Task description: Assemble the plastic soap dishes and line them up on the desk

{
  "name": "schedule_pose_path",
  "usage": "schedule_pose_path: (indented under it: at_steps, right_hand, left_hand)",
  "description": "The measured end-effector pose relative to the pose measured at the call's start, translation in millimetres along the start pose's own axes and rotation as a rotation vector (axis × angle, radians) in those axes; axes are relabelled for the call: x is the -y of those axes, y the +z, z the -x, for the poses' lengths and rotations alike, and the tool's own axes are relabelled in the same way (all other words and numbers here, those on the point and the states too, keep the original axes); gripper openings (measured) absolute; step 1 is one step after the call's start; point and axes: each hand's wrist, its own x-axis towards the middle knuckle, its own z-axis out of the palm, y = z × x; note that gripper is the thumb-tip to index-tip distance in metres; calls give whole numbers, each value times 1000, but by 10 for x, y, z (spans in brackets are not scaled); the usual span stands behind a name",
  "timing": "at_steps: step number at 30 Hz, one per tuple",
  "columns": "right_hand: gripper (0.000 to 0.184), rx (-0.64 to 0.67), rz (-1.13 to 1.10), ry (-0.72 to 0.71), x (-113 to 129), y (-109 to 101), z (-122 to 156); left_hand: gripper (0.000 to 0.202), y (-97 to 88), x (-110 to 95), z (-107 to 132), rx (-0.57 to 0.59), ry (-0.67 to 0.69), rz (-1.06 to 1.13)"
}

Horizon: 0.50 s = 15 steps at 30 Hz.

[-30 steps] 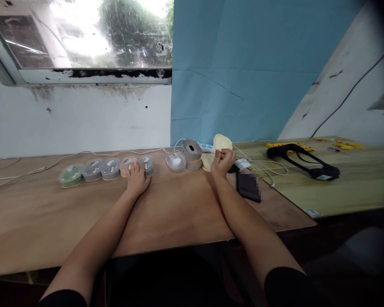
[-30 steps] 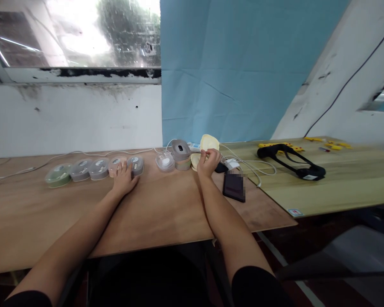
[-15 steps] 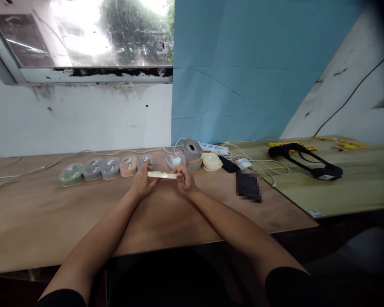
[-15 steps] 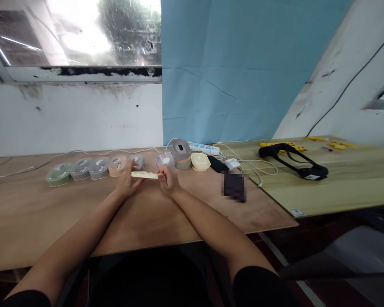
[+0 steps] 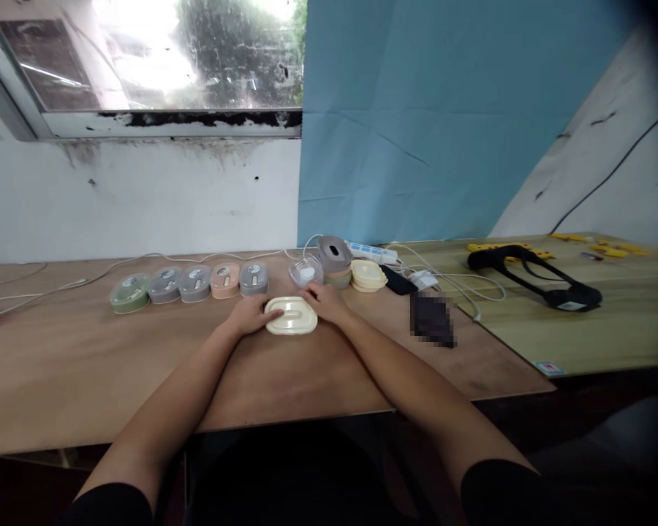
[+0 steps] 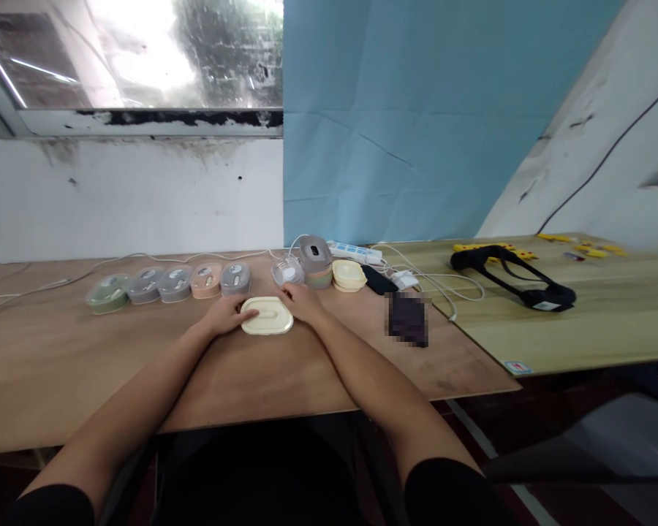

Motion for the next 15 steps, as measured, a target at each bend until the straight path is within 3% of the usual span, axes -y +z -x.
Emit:
schedule_pose_path:
  at_steps: [2,4,9,12,15]
  right_hand:
    - [20,99,38,-68,21,50,-10]
    - [16,90,52,-130,54,82,-22]
    - [25,-248,65,-66,23,-24,-55]
    - [28,-515,107,-9,-166,-163,-70]
    - [32,-661,177,51,-414,-270,-75]
  left_hand:
    - [51,-5,28,-3,59,30,-20]
    - [51,-1,47,-3,63,34,-46]
    - [46,17,54,-3,57,14,-45]
    - [43,17,49,-6,59,0,-40]
    - [43,12,39,-7,64,-9,-35]
